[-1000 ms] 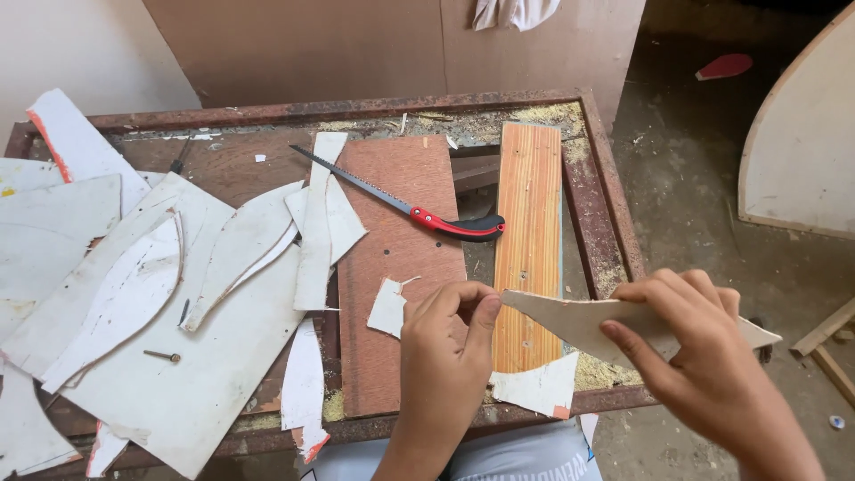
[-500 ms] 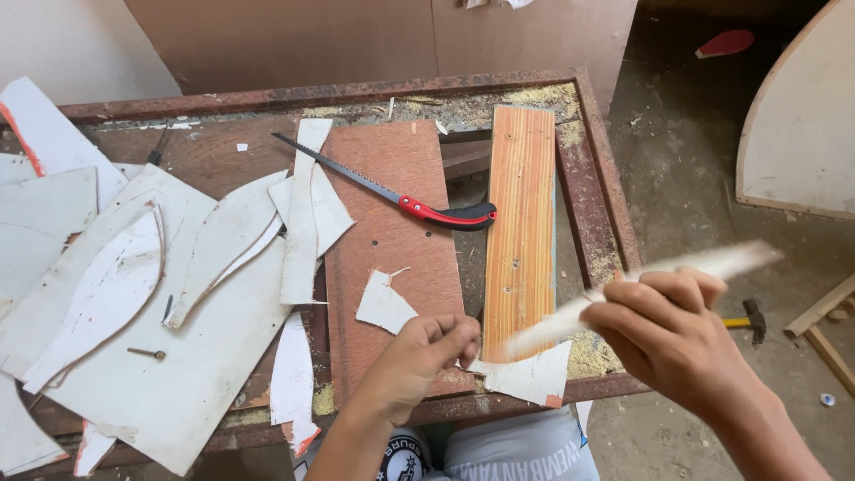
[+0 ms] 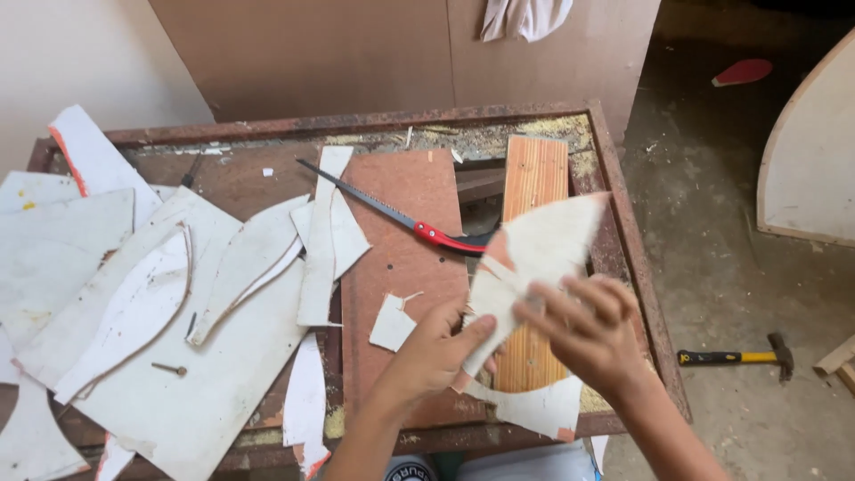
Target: The person uses a hand saw and a utility knife to cut out curved shapes from a white board material on a workbench, following pre-marked lines.
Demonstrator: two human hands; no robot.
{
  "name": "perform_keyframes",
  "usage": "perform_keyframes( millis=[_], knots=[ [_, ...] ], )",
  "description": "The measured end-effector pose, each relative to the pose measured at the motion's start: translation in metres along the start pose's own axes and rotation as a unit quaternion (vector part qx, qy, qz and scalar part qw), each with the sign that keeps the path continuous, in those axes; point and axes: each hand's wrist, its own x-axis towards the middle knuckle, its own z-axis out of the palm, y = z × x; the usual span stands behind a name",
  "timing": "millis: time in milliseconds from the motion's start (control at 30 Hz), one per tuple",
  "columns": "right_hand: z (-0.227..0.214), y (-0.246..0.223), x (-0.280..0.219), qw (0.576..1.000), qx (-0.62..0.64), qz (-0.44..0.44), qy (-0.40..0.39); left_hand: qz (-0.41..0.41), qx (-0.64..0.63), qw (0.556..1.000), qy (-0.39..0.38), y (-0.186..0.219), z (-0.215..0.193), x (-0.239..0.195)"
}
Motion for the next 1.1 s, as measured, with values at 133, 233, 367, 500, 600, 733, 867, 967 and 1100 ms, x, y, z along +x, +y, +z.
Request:
perform_keyframes(
  millis=[133, 233, 367, 500, 600, 733, 867, 967, 1100],
  knots=[
    [0.008, -0.011, 0.033, 0.934, 0.097, 0.343, 0.035, 0.024, 0.106, 0.990, 0.088, 0.008, -0.008, 0.003],
    [0.008, -0.037, 0.053, 0.938, 0.123, 0.325, 0.006, 0.014, 0.120, 0.990, 0.072, -0.003, -0.008, -0.003],
    [0.026, -0.011, 0.059, 0.908, 0.141, 0.198, -0.342, 0.016, 0.021, 0.996, 0.081, -0.006, -0.012, -0.002],
    [0.005, 0.027, 0.065, 0.870, 0.101, 0.446, -0.185, -0.003, -0.085, 0.993, 0.081, -0.009, -0.022, -0.010],
    [0.018, -0.010, 0.041, 0.920, 0.180, 0.277, -0.212, 0.039, -0.068, 0.996, 0.044, -0.004, -0.018, -0.012],
    [0.006, -0.026, 0.058, 0.955, 0.098, 0.108, -0.260, 0.025, -0.169, 0.985, 0.001, -0.024, -0.016, -0.006],
    [0.002, -0.040, 0.061, 0.960, 0.144, 0.228, -0.073, -0.008, -0.060, 0.995, 0.078, -0.010, -0.009, -0.014],
    [-0.004, -0.061, 0.069, 0.958, 0.186, 0.214, -0.032, -0.041, -0.080, 0.990, 0.109, -0.002, 0.004, -0.017],
    [0.003, -0.076, 0.068, 0.946, 0.235, 0.223, -0.020, 0.020, -0.101, 0.991, 0.090, -0.010, 0.013, -0.016]
  ],
)
